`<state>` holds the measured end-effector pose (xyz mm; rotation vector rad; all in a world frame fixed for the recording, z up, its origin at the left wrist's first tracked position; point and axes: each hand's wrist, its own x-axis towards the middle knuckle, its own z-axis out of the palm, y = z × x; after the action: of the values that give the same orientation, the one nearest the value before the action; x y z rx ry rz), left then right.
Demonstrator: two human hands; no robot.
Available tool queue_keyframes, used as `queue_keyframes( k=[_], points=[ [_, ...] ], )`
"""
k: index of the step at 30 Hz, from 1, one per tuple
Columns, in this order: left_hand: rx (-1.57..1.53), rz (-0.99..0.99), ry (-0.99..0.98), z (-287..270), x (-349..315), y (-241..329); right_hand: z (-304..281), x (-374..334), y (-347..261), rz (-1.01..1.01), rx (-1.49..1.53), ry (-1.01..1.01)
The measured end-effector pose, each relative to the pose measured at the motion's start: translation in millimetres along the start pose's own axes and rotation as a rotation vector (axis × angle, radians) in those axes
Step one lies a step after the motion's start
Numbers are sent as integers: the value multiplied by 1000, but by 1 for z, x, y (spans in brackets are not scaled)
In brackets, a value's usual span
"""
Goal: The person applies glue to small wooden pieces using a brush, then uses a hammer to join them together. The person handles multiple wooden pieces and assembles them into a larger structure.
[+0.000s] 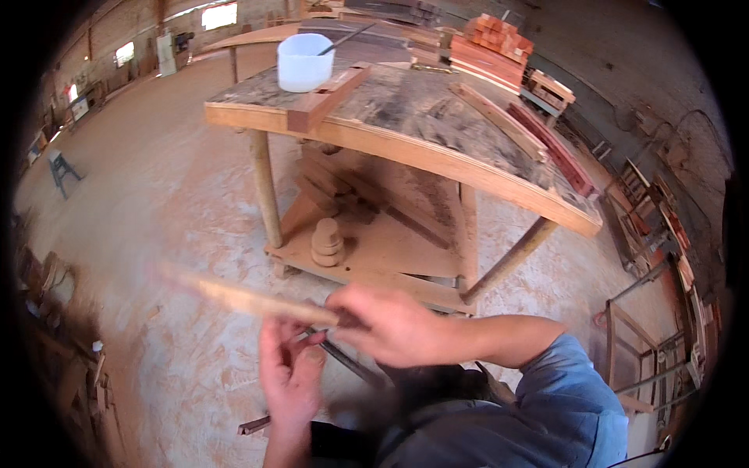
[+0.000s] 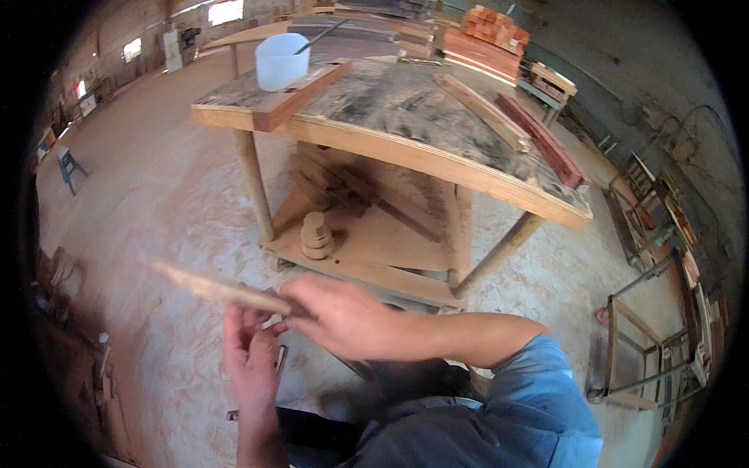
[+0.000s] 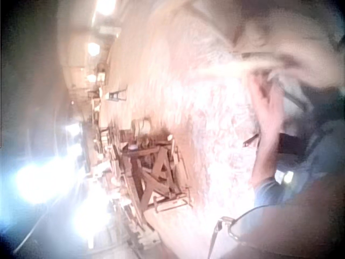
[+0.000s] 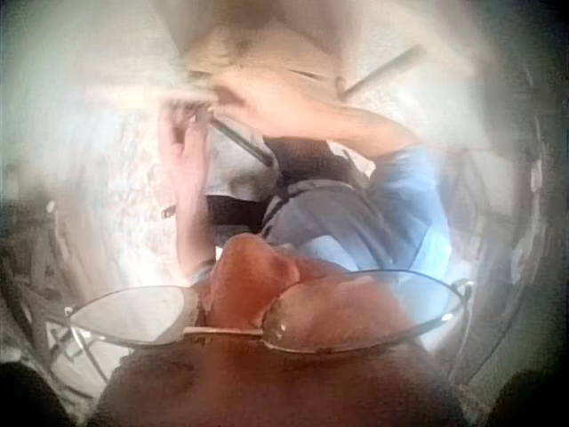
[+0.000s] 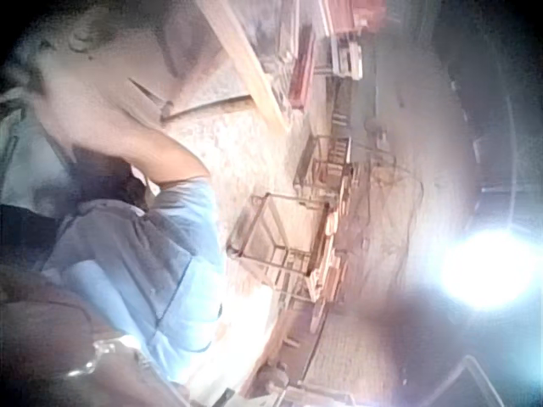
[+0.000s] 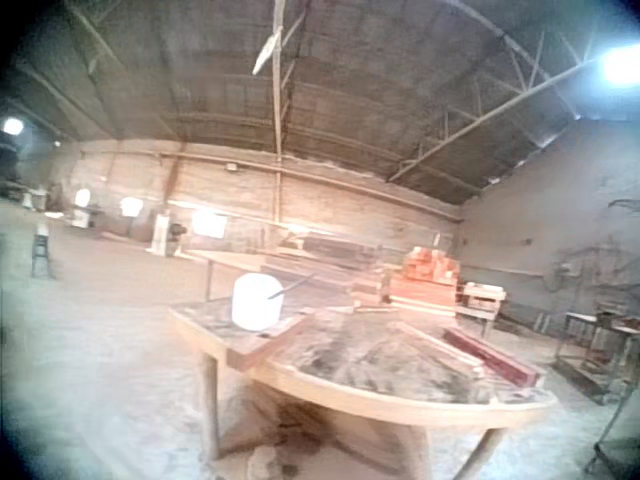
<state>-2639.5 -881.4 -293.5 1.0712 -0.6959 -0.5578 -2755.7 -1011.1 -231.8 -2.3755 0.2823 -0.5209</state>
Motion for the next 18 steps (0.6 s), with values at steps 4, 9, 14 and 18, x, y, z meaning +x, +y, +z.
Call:
queue_keyframes(
  k=[4, 9, 14, 18],
  points=[
    [-239, -76, 153, -21, 7, -17, 8, 16, -1, -251, -151, -102],
    [-270, -71, 121, -72, 1, 10, -125, 123, -35, 19, -113, 244],
    [-444, -206, 104, -69, 11, 3, -249, 221, 68, 416, 105, 416],
    [-555, -261, 108, -93, 11, 5, -250, 267, 111, 525, 232, 413]
  ],
)
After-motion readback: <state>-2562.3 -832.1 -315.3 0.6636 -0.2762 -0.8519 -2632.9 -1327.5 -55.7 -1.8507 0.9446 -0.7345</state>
